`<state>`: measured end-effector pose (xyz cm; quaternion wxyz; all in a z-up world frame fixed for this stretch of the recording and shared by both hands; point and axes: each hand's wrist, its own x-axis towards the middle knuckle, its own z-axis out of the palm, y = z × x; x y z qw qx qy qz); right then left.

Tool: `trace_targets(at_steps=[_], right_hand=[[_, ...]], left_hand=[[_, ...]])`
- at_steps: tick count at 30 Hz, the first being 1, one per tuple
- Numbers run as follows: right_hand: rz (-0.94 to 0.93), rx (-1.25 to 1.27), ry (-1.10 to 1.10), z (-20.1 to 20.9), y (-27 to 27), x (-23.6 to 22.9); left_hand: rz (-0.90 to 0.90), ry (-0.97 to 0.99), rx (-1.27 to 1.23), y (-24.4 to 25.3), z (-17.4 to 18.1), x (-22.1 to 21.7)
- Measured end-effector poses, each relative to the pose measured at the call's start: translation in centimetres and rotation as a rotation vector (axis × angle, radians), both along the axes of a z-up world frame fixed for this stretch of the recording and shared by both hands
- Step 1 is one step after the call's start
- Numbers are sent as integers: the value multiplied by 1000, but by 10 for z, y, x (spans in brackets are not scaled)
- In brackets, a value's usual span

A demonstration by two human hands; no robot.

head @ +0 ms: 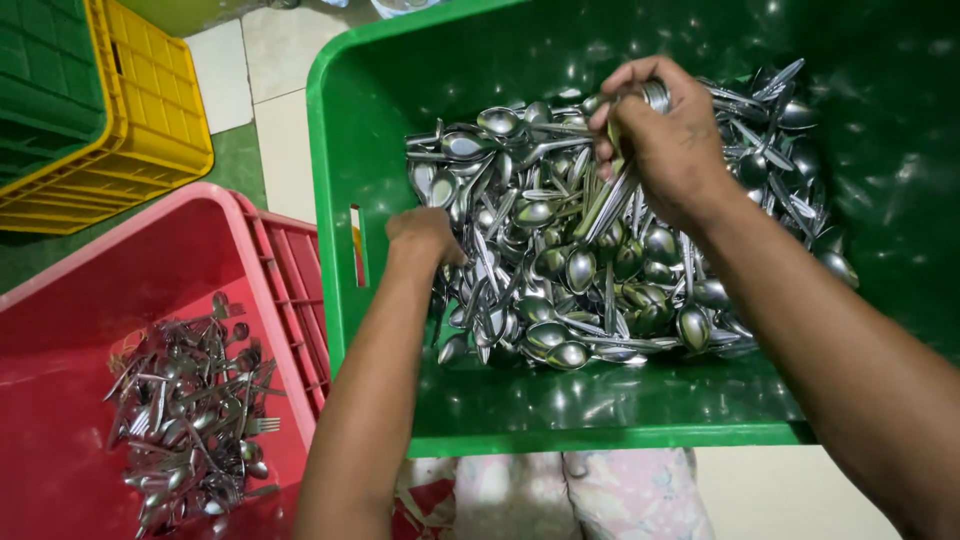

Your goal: The person sorts metal spoons and forks from a green bin into a pink bin. They pick up handfuls of cutlery, separate the spoons from the forks, and place the sorted items into the pink bin.

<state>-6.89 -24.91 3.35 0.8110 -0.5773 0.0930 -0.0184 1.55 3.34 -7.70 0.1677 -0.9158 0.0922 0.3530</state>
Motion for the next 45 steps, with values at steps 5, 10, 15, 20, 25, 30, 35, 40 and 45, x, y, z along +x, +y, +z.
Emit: trace_targets(at_steps=[5,10,15,20,25,30,35,40,45], right_hand=[[18,-69,55,10,4,-2],[41,-80,73,6,3,-1],[44,-141,5,4,2,-1],[72,-260,6,19,8,-8],[127,-315,14,13,11,-7],[67,-329,-3,-8,15,-5],[-32,-4,176,-3,9,-3],[76,144,203,-5,2,3],[121,256,179,5,1,-2]], left_hand=[[41,-269,-120,8,-16,11],[-117,-404,10,13,-56,8],[62,-312,-85,12,-42,12],[146,-365,-197,9,23,16],[286,-446,-556,2,87,-1],[454,34,-1477,-40,93,-24],[413,369,-1830,-75,86,-62],[377,562,-1652,-64,96,-41],[166,-512,-961,-32,65,-8]])
